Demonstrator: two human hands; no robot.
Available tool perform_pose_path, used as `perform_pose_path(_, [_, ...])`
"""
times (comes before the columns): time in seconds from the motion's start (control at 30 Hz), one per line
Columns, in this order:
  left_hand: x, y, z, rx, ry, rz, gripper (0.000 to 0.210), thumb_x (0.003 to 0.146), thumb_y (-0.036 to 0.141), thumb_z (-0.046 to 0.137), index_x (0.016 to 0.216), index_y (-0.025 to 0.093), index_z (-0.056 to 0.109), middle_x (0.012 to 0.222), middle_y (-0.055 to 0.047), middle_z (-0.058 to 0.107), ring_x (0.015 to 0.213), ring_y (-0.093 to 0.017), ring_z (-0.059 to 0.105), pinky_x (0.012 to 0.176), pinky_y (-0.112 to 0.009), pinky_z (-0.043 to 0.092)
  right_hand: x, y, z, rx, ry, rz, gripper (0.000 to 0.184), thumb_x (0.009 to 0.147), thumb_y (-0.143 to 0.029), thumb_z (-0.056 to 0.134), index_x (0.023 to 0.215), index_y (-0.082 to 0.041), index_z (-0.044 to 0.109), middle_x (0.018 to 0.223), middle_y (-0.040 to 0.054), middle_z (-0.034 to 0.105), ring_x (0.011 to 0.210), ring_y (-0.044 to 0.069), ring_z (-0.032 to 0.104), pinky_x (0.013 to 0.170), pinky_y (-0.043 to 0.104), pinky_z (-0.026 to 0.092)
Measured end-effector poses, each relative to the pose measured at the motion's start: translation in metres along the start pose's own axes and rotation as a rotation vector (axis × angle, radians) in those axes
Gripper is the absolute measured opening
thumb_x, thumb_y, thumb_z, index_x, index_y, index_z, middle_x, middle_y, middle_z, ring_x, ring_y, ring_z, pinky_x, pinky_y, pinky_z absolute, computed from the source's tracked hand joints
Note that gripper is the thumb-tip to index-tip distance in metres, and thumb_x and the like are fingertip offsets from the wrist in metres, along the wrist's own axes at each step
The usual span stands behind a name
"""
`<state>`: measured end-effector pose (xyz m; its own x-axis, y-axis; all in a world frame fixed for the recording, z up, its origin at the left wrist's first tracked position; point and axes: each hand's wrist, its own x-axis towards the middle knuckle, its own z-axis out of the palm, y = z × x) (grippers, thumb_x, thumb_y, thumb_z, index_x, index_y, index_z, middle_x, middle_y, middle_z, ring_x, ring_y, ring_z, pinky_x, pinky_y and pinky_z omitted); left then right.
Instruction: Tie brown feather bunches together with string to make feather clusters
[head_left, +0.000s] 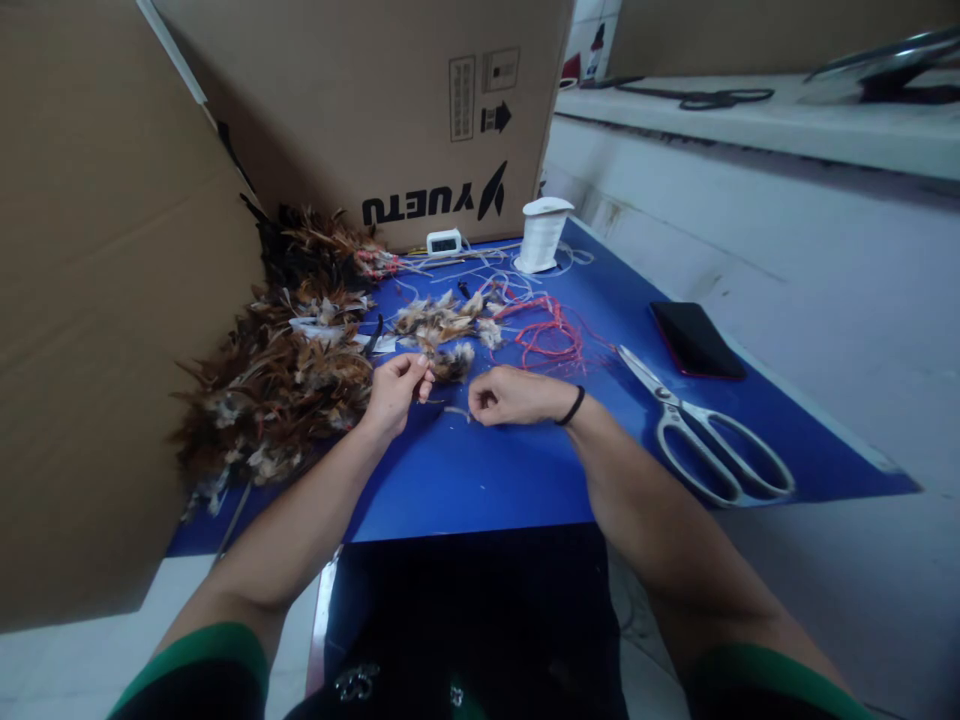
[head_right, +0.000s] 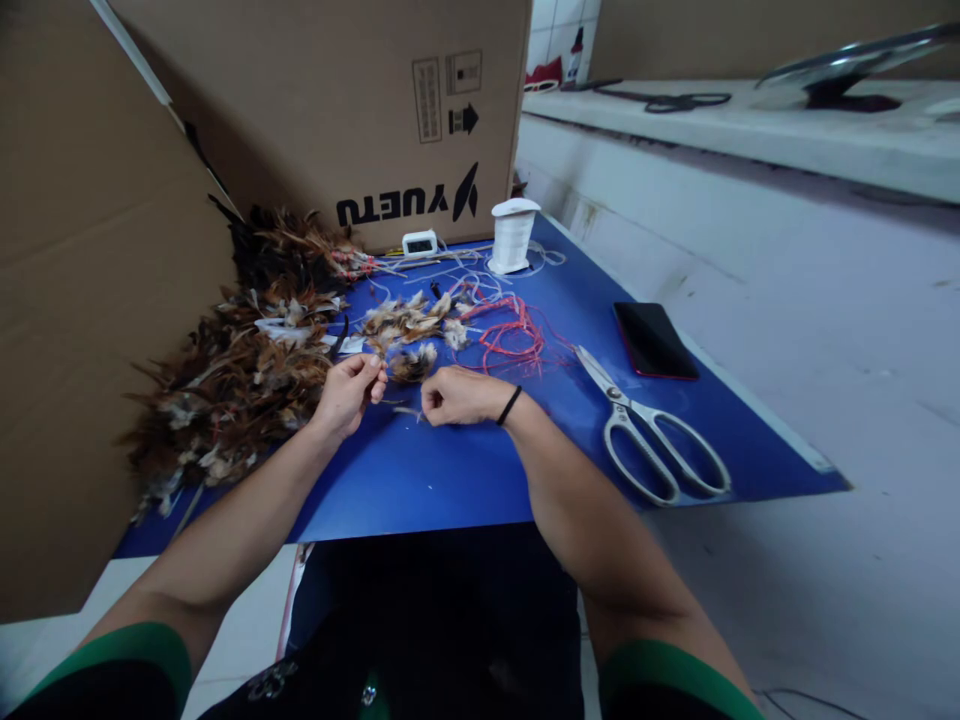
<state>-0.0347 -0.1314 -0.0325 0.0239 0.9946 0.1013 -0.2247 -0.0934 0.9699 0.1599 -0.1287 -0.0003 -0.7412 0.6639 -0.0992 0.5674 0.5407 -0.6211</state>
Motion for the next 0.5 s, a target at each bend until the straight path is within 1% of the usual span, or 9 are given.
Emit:
perform_pose_path(0.1, [-0.0006, 0.0007, 0.0011, -0.008, -0.003, -0.013, 0.028, 0.069, 0.038, 0.07, 0.07, 0.012, 0.06, 0.057, 0.002, 0.054, 0.039, -0.003, 0.043, 0.036, -0.017, 0.033, -0.0024, 0.0024, -0.0054, 0.185, 0.052, -0.009, 0.007, 0.067, -0.016, 0.058, 0.071, -0.014, 0.063, 0.067, 0.0005, 0.065, 0.059, 0.009, 0.056, 0.057, 0.02, 0.041])
perform_pose_path(0.17, [-0.0012, 0.0017, 0.0021, -0.009, -0.003, -0.021, 0.029, 0.069, 0.038, 0.07, 0.07, 0.012, 0.059, 0.056, 0.003, 0.054, 0.038, -0.003, 0.042, 0.036, -0.017, 0.032, -0.0028, 0.0036, -0.0078, 0.359, 0.098, -0.002, 0.008, 0.067, -0.019, 0.061, 0.072, -0.014, 0.062, 0.065, 0.0002, 0.064, 0.058, 0.009, 0.057, 0.056, 0.021, 0.043])
perform_pose_path(0.3, [-0.0028, 0.0034, 0.0037, -0.009, -0.01, -0.052, 0.029, 0.07, 0.038, 0.069, 0.07, 0.012, 0.059, 0.056, 0.003, 0.053, 0.039, -0.003, 0.042, 0.037, -0.017, 0.032, -0.0018, 0.0054, -0.0095, 0.682, 0.227, 0.053, 0.021, 0.063, -0.022, 0.069, 0.082, -0.015, 0.062, 0.062, -0.0009, 0.063, 0.056, 0.01, 0.059, 0.05, 0.021, 0.045])
perform_pose_path(0.4, [-0.0035, 0.0032, 0.0039, -0.015, -0.03, -0.073, 0.029, 0.07, 0.038, 0.069, 0.071, 0.011, 0.059, 0.056, 0.003, 0.054, 0.039, -0.002, 0.042, 0.038, -0.017, 0.031, -0.0005, 0.0072, -0.0097, 0.796, 0.307, 0.06, 0.029, 0.06, -0.023, 0.074, 0.086, -0.015, 0.063, 0.063, 0.0002, 0.064, 0.057, 0.012, 0.062, 0.048, 0.022, 0.048])
perform_pose_path(0.5, [-0.0038, 0.0021, 0.0036, -0.022, -0.04, -0.086, 0.029, 0.07, 0.038, 0.07, 0.072, 0.011, 0.059, 0.056, 0.003, 0.054, 0.04, -0.002, 0.042, 0.038, -0.017, 0.031, 0.0021, 0.0086, -0.008, 0.849, 0.39, 0.062, 0.029, 0.059, -0.028, 0.076, 0.081, -0.013, 0.064, 0.061, 0.0022, 0.065, 0.057, 0.014, 0.064, 0.047, 0.023, 0.05])
